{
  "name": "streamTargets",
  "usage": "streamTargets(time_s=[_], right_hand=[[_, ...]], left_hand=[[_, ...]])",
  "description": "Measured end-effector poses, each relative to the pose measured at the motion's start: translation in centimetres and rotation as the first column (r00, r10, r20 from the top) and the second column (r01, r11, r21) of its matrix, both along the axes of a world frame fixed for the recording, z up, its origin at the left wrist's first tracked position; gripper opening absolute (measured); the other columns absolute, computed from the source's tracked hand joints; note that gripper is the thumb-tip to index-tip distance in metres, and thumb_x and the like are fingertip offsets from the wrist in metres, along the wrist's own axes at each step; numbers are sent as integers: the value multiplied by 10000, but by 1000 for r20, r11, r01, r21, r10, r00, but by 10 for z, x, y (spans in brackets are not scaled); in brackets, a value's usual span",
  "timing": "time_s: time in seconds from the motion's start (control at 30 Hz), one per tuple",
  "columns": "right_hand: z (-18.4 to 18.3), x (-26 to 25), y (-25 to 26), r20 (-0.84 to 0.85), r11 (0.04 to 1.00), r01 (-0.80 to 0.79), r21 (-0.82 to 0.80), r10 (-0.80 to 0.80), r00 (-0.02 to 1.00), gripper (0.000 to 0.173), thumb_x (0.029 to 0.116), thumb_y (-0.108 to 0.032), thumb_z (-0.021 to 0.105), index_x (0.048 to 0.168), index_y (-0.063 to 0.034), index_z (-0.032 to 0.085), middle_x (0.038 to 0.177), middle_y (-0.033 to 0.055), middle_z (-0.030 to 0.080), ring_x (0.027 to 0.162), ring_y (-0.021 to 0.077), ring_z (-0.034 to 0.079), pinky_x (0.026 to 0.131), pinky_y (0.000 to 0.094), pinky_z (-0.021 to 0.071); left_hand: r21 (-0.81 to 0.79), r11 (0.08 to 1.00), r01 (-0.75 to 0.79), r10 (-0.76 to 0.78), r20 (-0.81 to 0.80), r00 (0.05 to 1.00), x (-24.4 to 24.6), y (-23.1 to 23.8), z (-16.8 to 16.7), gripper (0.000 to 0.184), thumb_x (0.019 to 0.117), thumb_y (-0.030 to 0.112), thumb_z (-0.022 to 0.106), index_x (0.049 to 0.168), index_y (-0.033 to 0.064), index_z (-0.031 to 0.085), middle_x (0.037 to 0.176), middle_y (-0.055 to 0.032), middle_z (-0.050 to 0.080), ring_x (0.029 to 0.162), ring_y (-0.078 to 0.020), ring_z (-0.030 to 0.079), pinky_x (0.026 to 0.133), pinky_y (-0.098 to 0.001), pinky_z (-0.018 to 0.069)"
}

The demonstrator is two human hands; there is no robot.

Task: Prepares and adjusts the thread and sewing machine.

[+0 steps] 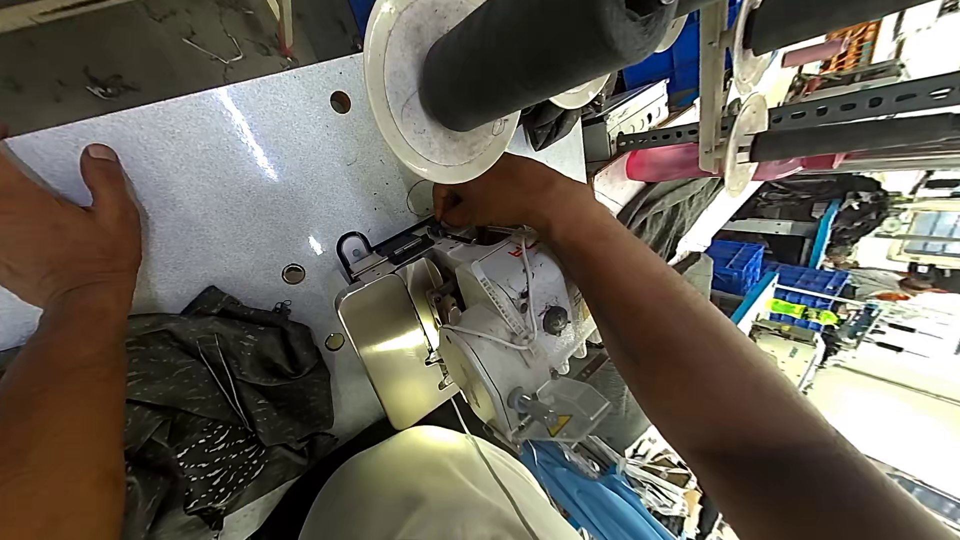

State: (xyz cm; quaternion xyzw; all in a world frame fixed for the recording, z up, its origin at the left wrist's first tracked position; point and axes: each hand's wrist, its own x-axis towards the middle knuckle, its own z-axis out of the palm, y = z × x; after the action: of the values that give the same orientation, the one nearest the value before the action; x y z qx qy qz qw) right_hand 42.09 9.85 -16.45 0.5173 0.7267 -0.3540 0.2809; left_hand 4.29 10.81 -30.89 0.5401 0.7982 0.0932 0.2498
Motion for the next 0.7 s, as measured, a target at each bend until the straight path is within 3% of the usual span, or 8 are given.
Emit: streamTargets(time_s=[0.33, 0.7], right_hand=[[-4, 1, 0, -57, 995, -95, -12, 94, 994, 152, 966, -260, 668, 899, -136, 724, 823, 45, 678, 814, 226, 651, 766, 490, 501], [-5, -3, 1, -45, 993, -118, -33, 116, 992, 157, 972, -298, 671, 917, -168, 740, 852, 25, 696, 848, 213, 661, 786, 499, 505]], left_hand=[[6, 1000, -7, 7, -13, 1000, 0, 0, -2, 837, 989, 711, 341, 1585, 123, 325, 1529, -254, 453, 1392, -446, 465, 1096, -673, 351], [15, 1000, 1, -1, -13, 1000, -2, 0, -4, 851, 982, 726, 339, 1587, 127, 324, 1536, -242, 450, 1397, -427, 466, 1103, -663, 349]])
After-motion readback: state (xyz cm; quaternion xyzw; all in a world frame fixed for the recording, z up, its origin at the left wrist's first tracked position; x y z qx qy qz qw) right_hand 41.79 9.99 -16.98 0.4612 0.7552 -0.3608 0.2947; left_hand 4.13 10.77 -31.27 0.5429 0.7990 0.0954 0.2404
